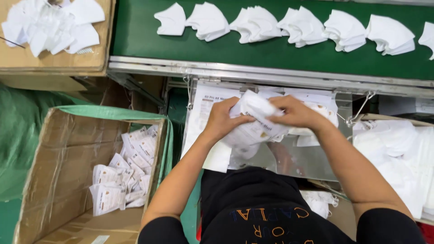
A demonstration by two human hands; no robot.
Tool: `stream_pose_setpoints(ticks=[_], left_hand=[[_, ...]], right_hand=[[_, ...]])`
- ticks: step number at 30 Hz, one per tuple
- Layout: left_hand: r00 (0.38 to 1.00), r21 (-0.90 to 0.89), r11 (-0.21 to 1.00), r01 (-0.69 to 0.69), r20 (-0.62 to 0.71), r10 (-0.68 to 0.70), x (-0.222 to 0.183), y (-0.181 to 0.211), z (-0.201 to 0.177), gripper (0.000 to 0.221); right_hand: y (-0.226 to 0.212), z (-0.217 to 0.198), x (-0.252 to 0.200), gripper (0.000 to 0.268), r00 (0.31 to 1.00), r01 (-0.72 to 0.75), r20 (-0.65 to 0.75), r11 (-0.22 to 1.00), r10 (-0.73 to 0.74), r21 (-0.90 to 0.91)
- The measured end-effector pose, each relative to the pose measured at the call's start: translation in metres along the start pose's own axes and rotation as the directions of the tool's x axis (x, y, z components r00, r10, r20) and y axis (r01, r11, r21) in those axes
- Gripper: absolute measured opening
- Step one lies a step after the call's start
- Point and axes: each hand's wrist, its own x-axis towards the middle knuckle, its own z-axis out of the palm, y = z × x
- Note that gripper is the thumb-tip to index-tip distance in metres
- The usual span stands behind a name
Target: Packing masks into individual pouches from a conveyor belt.
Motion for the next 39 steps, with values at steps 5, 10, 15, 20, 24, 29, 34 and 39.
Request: stream_pose_setpoints(ticks=[5,10,15,20,24,29,34,39], left_hand=[[0.953,0.093,0.949,-0.303,-0.004,0.304,0.002,-0.001,0.028,0.049],[0.987,-0.088,0.986,-0.144,-0.09,0.136,-0.004,-0.003,0.039,0.025],[0.987,-0.131,0.991,0.034,-0.153,-0.054,-0.002,-0.014,0.025,0.018],[0.961,-0.005,0.976,-0.22,-0.173,0.215,-0.001,0.004,0.012,0.012],[0.935,0.122,0.957,-0.263,-0.214,0.284,-0.008,0.013,0.002,0.008],[0.93,0.159,0.925,-0.345,-0.079,0.36,0.003,0.022,-0.007,0.003],[0.937,0.152,0.931,-0.331,-0.065,0.343,0.016,0.03,-0.018,0.005],[0.966,0.011,0.979,-0.204,-0.162,0.203,0.01,-0.006,-0.005,0.014]], right_hand=[[0.0,0.012,-0.011,0.031,0.983,-0.184,-0.008,0.98,0.184,-0.073],[0.026,0.03,-0.024,0.027,0.979,0.032,-0.203,0.981,0.008,0.194],[-0.027,-0.001,-0.013,0.033,0.962,-0.064,-0.256,0.989,0.097,0.133],[-0.021,0.029,0.024,0.032,0.935,-0.013,-0.354,1.0,0.016,0.013],[-0.02,0.062,0.023,0.021,0.871,0.057,-0.475,0.987,-0.122,-0.151],[-0.032,0.059,0.024,0.017,0.816,0.04,-0.566,0.988,-0.118,-0.148],[-0.047,0.05,0.031,0.021,0.808,0.048,-0.58,0.992,-0.106,-0.115],[-0.036,0.066,0.004,0.031,0.893,-0.092,-0.425,0.984,0.151,0.155]])
